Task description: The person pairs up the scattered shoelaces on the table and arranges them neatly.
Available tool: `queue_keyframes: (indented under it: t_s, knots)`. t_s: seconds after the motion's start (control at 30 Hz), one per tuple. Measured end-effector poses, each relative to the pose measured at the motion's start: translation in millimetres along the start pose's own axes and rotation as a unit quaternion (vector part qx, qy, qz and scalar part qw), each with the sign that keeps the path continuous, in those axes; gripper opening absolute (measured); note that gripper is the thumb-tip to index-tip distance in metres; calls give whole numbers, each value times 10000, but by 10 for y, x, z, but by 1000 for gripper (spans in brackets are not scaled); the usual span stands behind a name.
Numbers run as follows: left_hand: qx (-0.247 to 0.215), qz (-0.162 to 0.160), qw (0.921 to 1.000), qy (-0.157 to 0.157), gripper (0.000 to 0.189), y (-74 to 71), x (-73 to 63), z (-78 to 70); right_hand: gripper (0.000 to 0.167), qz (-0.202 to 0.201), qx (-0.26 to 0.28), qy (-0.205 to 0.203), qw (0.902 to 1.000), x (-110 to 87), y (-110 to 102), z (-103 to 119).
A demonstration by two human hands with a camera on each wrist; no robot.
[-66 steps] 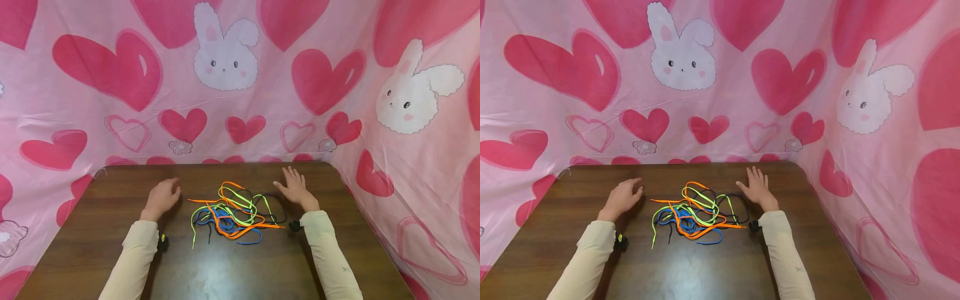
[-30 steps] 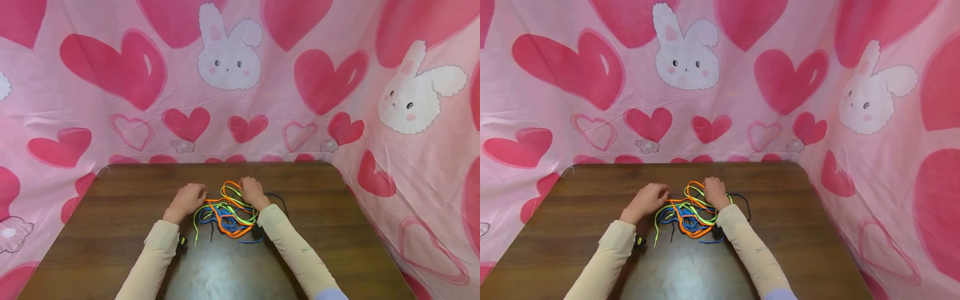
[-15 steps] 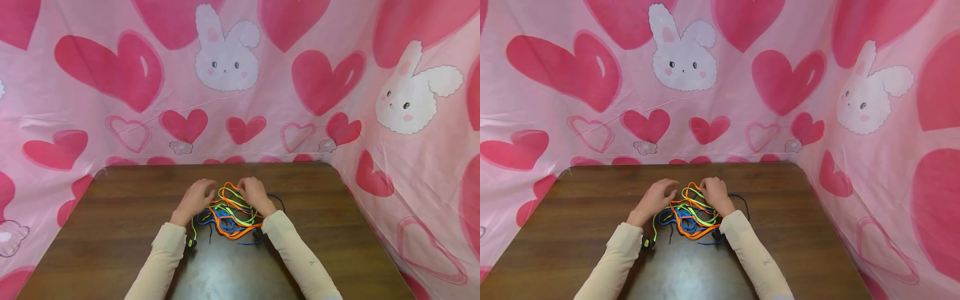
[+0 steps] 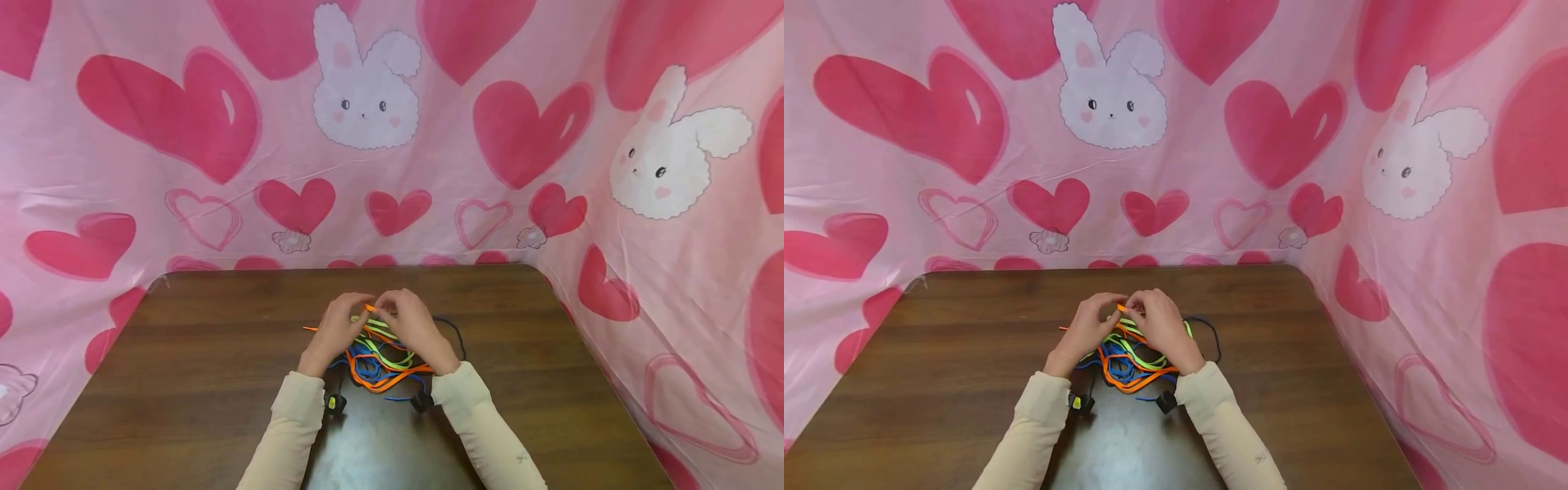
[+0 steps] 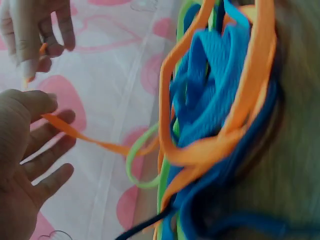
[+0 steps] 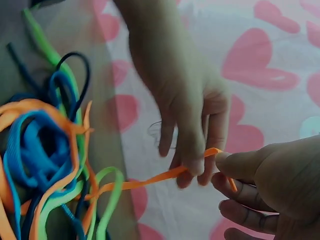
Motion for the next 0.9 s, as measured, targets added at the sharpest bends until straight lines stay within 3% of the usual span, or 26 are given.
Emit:
queue_keyframes:
  t_s: [0.27,0.47,0.9]
  knots:
    - [-834,-679,9930,493,18,54,-51,-123,7,-559,98,-15,9984,-94,-131,42]
    - [-1193,-653,9901,335,17,-3,-120,-195,9,-729,123,72,9972,-135,-161,7]
    - [-1099,-799,9906,124,14,-267,-141,-295,8,-1229,-70,-126,9923,-194,-301,-5]
Point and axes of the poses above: each hand's wrist, its own x-axis towards the middle knuckle, its own y-axis out of the palm, z = x × y, the point moved 2 cm from there along x, towards the middle knuckle, and after that the axes turned 13 degrees about -y, right-handed, at the moved point
